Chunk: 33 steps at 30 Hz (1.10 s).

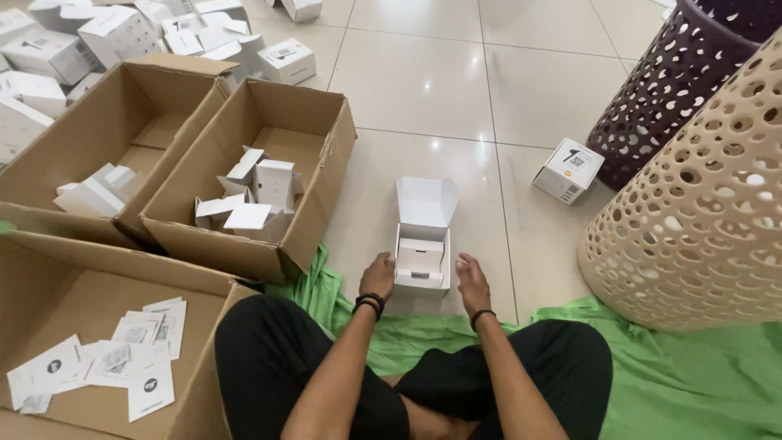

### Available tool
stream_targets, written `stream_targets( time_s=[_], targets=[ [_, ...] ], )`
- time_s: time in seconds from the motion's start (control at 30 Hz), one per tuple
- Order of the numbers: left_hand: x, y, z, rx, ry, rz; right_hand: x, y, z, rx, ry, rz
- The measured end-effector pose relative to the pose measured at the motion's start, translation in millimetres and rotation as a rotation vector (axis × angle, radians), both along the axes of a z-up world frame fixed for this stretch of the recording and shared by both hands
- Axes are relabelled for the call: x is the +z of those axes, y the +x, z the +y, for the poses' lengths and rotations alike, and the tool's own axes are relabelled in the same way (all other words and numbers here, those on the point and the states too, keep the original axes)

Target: The person packs small retail boxes into larger cardboard shipping cartons.

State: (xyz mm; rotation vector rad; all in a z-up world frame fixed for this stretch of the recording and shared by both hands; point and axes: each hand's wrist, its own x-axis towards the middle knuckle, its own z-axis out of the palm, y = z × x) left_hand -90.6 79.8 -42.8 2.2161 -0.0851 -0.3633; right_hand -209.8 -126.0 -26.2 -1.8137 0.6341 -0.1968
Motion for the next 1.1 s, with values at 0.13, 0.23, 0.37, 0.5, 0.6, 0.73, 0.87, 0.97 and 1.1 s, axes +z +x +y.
stream_targets(
  time_s=[0.13,0.23,0.37,0.5,0.6,0.73,0.87,0.97,1.1],
  targets=[
    [14,-41,-16,-0.054,0.009,-0.057,-20,-32,21,0.061,-0.127,-0.148],
    [50,-71,0,-0.040,0.157,-0.127,-16,-40,27,0.146,-0.353,-0.206],
    [79,-100,12,-0.012,0.081,-0.631,1,-47,39,0.204,-0.486,-0.145],
    [38,-80,-2,-0.451,0.269,-0.833,16,-49,49,0.262,-0.519,-0.098],
    [19,-71,-9,-0.615,0.464,-0.469,23,-53,53,0.275,-0.539,-0.074],
    [14,-67,-12,-0.629,0.534,-0.528,46,-55,62,0.266,-0.531,-0.105],
    [8,-67,-4,-0.638,0.479,-0.535,26,-56,64,0.270,-0.712,-0.242],
    [2,-61,-8,-0.707,0.558,-0.424,26,-51,70,0.295,-0.741,-0.203],
    [-17,-60,-13,-0.758,0.595,-0.407,26,-54,69,0.342,-0.663,-0.052]
  ],
)
